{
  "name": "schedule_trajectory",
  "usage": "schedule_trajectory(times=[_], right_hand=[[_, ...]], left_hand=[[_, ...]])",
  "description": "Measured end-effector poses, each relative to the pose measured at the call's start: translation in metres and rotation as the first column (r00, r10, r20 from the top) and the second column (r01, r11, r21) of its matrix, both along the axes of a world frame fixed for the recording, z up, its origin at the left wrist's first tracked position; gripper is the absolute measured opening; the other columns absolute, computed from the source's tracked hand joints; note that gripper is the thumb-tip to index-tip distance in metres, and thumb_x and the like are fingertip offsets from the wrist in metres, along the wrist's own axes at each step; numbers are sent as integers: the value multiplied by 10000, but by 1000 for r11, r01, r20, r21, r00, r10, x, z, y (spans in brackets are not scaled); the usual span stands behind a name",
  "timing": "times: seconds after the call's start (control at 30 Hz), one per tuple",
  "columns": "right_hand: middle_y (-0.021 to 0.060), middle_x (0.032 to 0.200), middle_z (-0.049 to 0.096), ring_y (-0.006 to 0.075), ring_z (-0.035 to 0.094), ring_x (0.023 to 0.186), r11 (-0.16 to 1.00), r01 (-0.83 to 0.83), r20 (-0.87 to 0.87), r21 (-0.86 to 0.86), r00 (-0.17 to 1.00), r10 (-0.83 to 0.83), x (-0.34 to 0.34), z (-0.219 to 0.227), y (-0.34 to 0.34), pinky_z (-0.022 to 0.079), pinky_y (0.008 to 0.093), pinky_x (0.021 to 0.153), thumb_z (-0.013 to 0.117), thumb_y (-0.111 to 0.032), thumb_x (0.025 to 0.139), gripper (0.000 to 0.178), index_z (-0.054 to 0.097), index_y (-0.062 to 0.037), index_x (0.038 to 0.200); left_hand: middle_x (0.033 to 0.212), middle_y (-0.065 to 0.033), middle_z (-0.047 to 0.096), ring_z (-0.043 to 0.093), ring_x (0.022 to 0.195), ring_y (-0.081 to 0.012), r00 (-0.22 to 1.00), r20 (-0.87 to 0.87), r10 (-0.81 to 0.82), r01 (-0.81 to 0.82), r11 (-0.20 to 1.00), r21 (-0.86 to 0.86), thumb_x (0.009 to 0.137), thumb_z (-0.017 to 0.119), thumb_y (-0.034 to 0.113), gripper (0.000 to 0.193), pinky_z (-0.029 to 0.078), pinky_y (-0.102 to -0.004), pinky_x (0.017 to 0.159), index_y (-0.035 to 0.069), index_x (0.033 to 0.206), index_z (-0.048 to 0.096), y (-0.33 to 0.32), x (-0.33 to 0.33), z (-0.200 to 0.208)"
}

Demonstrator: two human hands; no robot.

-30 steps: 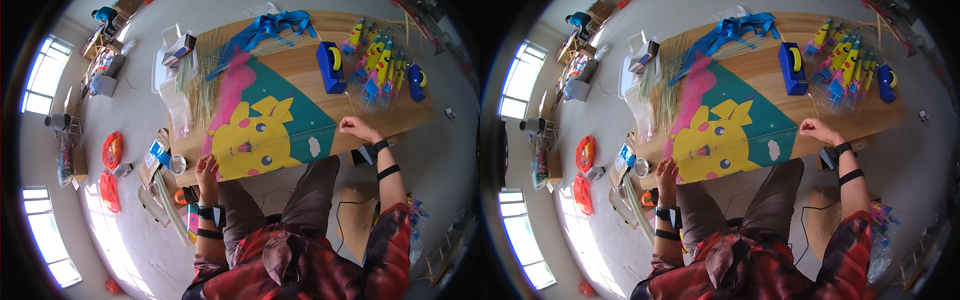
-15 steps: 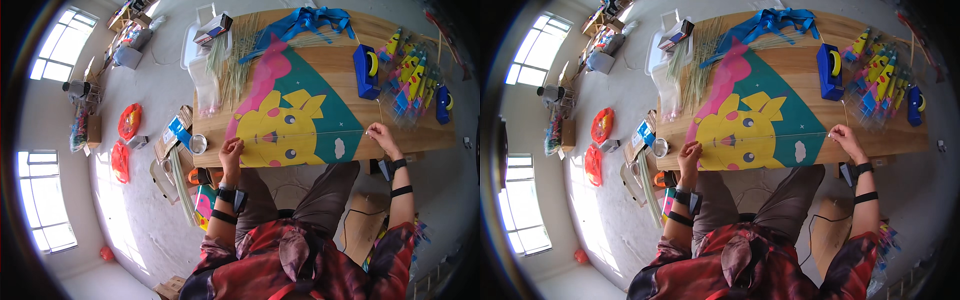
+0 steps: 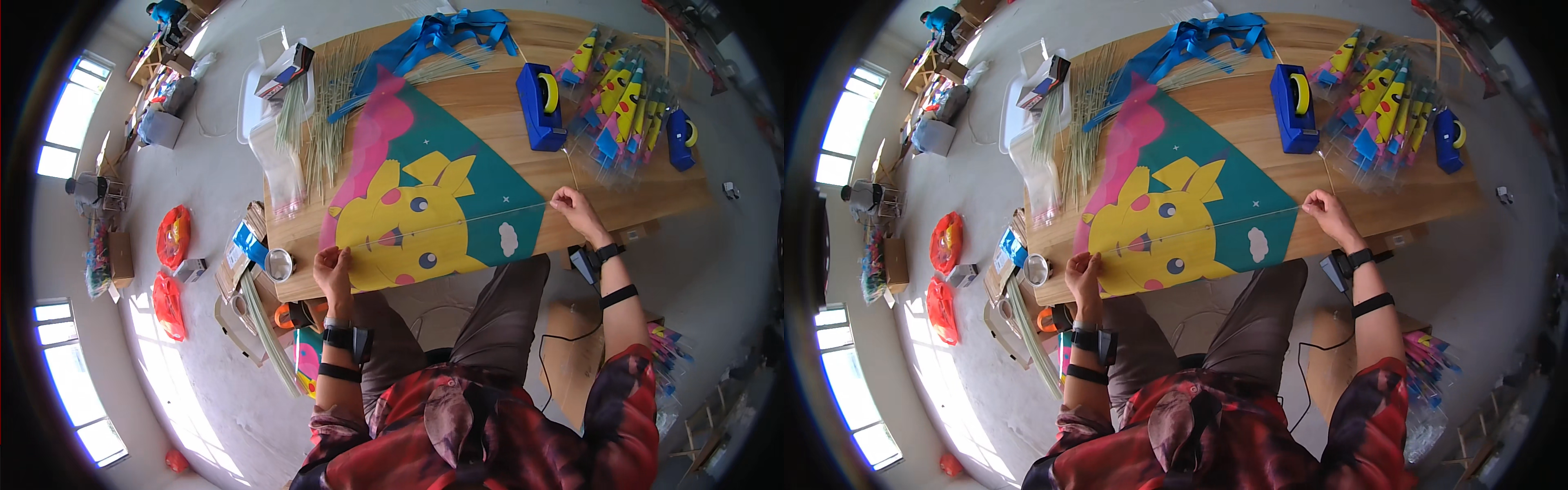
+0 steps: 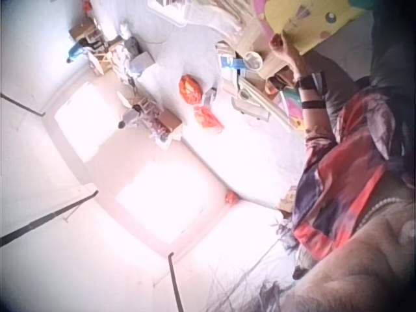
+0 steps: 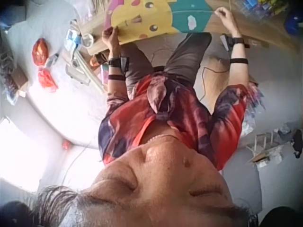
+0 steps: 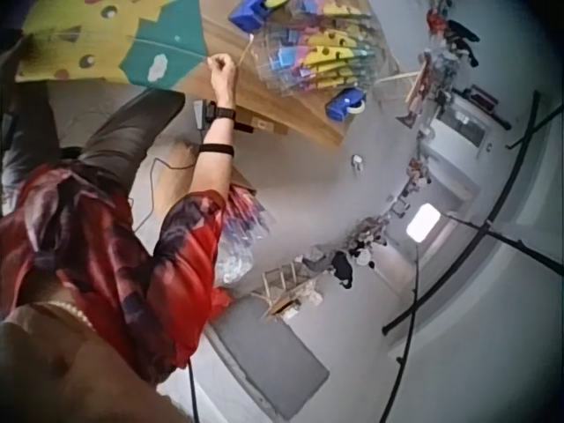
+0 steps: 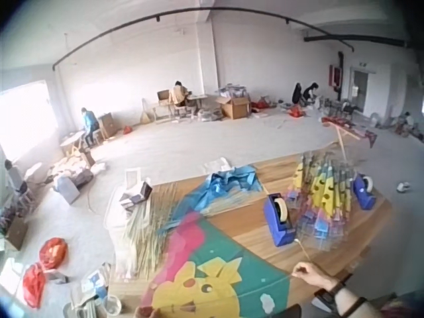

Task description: Assembling a Pikachu-themed kite by attaching support sticks and string.

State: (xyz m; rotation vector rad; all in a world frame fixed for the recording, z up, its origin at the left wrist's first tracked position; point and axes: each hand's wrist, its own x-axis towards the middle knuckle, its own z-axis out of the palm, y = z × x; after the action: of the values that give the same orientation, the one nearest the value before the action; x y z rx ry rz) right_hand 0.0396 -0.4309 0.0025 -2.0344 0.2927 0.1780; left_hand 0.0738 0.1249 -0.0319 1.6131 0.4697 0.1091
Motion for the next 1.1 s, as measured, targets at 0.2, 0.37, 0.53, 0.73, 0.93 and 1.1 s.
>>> schedule_trajectory(times=[0.2,0.37,0.53,0.73,0.93,1.1], right_hand=[[-37,855,567,71,520,820,1000,-3,-52,9,999,4,3,-6,4,447,259,754,643,-81,999,72,598,-44,956],[36,888,631,127,654,816,989,137,29,-56,990,-135,-1,-21,4,520,301,733,706,-28,946,270,526,-33,1147],[64,944,631,138,658,809,987,132,126,-88,985,-121,-3,-38,-1,522,305,733,720,-55,945,332,486,-42,1180],[41,862,626,125,637,788,984,142,115,-106,985,-130,2,-45,-2,492,296,713,735,-87,939,304,508,-53,1138],[39,870,626,118,634,804,984,159,60,-83,986,-155,3,-42,-3,480,281,721,732,-74,938,287,505,-55,1112],[45,855,633,123,644,799,974,221,24,-56,975,-220,6,-44,-3,488,280,720,738,-51,925,283,508,-39,1091]], left_hand=[[880,-50,693,638,702,-96,999,34,11,-11,1000,-4,918,773,50,247,494,-225,625,-10,1091,608,2,1,-8],[878,-49,692,636,696,-92,999,32,5,-5,1000,-5,921,770,57,231,501,-221,621,-11,1076,613,1,-1,-7],[869,-45,687,636,693,-91,999,1,42,-42,997,61,916,778,77,239,511,-231,616,-11,1066,614,-2,-1,-9],[869,-40,681,629,692,-89,998,14,65,-66,993,97,918,772,76,239,504,-239,604,0,1076,609,-3,-1,-12],[867,-31,674,616,693,-82,997,34,66,-71,981,180,919,773,84,240,496,-236,590,6,1075,608,-5,0,-11],[875,-31,672,611,692,-80,997,28,65,-70,974,215,920,776,94,243,492,-235,583,5,1068,606,-5,2,-12]])
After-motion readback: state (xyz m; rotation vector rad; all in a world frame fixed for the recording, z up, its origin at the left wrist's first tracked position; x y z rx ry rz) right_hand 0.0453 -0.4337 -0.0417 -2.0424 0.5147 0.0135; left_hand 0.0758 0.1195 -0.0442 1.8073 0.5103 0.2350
